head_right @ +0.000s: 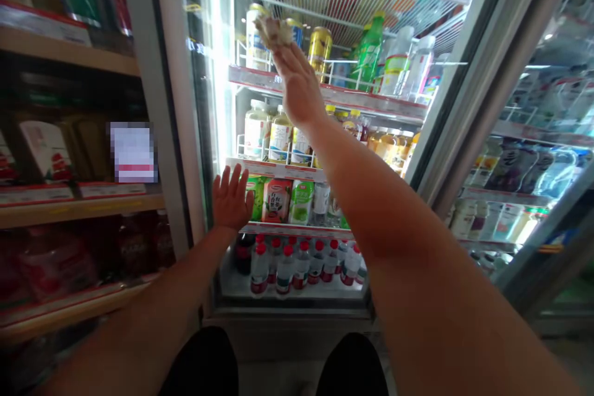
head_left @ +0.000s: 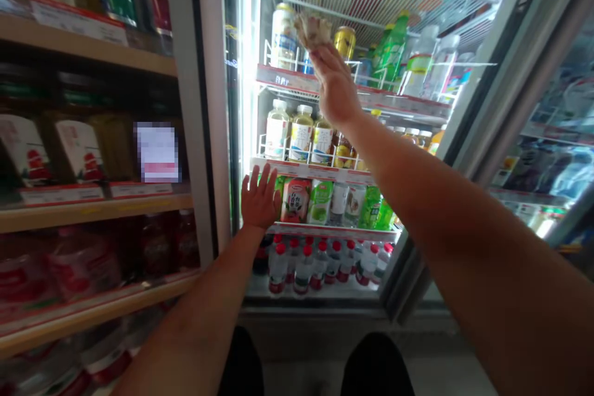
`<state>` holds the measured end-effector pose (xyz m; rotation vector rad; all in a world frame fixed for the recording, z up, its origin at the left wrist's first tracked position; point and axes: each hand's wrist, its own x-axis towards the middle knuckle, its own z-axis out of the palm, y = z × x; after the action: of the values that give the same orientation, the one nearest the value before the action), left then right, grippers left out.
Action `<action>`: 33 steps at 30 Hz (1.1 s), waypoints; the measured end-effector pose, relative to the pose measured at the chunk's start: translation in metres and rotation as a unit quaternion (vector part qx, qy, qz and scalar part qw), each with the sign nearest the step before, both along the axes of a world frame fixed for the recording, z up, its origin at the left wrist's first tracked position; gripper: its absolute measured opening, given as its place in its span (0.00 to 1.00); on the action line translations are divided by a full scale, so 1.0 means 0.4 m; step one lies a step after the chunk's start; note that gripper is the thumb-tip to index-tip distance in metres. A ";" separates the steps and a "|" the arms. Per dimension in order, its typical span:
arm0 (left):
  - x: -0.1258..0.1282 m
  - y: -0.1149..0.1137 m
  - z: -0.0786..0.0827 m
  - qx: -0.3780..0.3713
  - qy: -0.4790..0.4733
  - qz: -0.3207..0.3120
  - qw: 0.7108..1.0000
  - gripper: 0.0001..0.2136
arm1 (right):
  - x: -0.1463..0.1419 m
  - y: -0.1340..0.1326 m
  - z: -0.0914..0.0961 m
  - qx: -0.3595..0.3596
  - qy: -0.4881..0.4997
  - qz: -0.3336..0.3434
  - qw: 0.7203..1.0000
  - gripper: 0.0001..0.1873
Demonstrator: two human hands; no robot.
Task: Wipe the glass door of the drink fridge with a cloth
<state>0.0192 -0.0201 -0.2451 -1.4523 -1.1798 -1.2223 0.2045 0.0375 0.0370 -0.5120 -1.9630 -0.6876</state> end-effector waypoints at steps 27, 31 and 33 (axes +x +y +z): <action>-0.001 -0.001 -0.003 -0.028 -0.016 -0.016 0.999 0.26 | -0.153 -0.132 -0.159 -0.006 -0.242 0.032 0.970 0.30; -0.001 0.001 -0.002 -0.008 -0.003 -0.009 1.000 0.26 | -0.176 -0.100 -0.143 -0.003 -0.209 0.062 0.976 0.26; -0.002 0.003 -0.004 -0.010 -0.005 -0.006 1.000 0.26 | -0.187 -0.067 -0.127 0.010 -0.190 0.100 0.977 0.26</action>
<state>0.0185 -0.0189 -0.2466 -1.4720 -1.1948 -1.2315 0.1299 0.0105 -0.0139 -0.1717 -2.3215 -0.7151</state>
